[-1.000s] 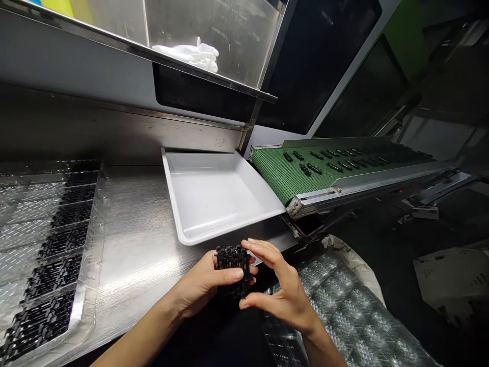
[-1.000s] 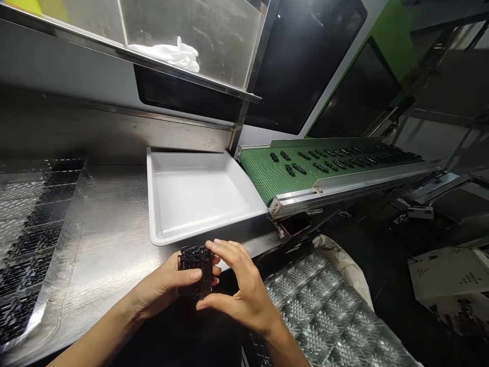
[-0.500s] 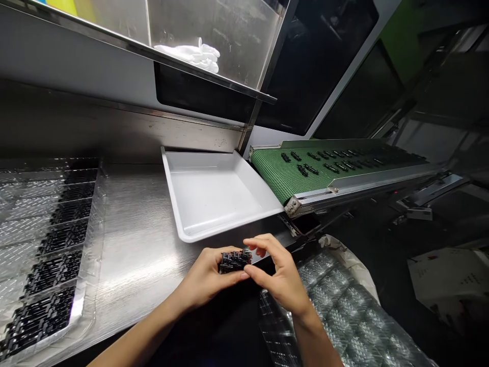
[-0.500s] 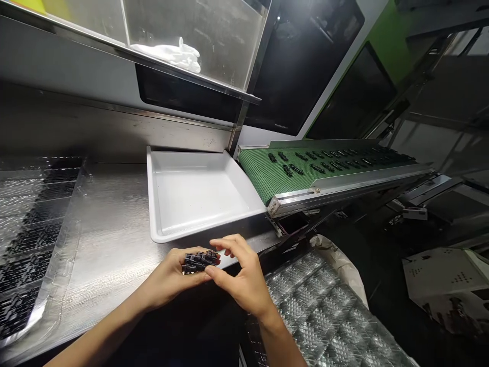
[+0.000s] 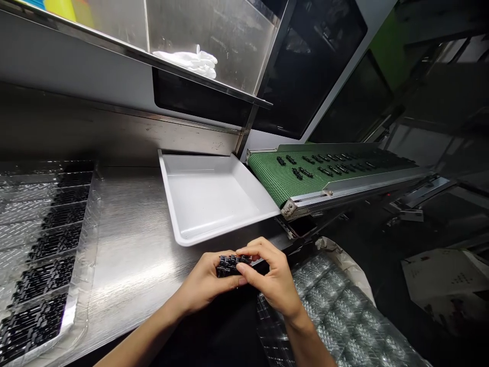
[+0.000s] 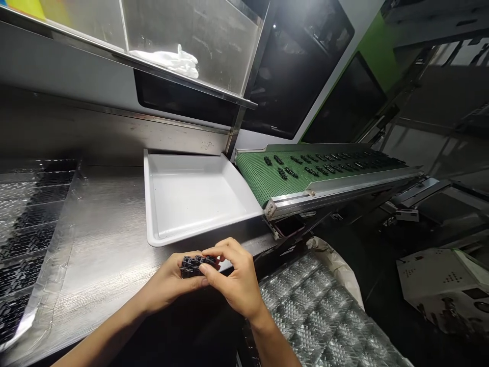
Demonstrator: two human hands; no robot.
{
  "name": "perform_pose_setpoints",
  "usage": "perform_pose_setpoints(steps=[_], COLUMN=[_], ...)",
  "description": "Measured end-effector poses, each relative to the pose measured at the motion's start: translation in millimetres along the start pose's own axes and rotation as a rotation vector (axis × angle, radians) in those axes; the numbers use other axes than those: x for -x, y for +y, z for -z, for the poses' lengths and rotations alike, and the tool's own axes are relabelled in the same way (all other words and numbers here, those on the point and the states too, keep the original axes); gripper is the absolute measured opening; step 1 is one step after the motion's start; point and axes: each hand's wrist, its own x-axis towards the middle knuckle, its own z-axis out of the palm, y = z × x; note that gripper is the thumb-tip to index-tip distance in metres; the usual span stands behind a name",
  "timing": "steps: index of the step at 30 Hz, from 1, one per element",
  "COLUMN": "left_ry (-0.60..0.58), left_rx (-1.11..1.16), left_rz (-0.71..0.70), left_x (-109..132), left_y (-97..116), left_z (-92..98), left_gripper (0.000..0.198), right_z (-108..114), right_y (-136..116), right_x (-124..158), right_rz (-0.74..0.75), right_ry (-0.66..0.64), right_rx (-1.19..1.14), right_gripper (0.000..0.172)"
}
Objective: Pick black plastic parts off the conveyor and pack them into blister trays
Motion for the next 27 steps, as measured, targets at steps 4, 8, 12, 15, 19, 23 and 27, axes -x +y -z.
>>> perform_pose_setpoints(steps=[4, 8, 12, 15, 19, 23, 27], left_ry=[-0.001, 0.034, 0.105, 0.172, 0.216, 0.277, 0.24], left_rx=[-0.001, 0.116, 0.305, 0.375, 0.406, 0.433, 0.416], left_rz=[0.014, 0.09, 0.143, 0.153, 0.143, 0.184, 0.235], left_x=[-4, -5, -5, -6, -8, -11, -17], left_y=[-2, -1, 1, 2, 1, 1, 0], left_z=[5.8, 11.1, 8.1, 5.4, 8.1, 12.6, 8.7], left_gripper=[0.023, 0.032, 0.036, 0.039, 0.042, 0.045, 0.045], right_z=[27, 97, 162, 177, 168, 140, 97], right_y=[10, 34, 65, 83, 80, 38, -7], right_x=[-23, -94, -169, -201, -207, -163, -88], right_rz=[0.011, -0.183, -0.39, -0.524, -0.499, -0.279, -0.007], right_ry=[-0.019, 0.32, 0.361, 0.3, 0.269, 0.166, -0.386], right_rx=[0.173, 0.773, 0.943, 0.99, 0.978, 0.858, 0.521], right_gripper=[0.019, 0.023, 0.016, 0.018, 0.019, 0.028, 0.019])
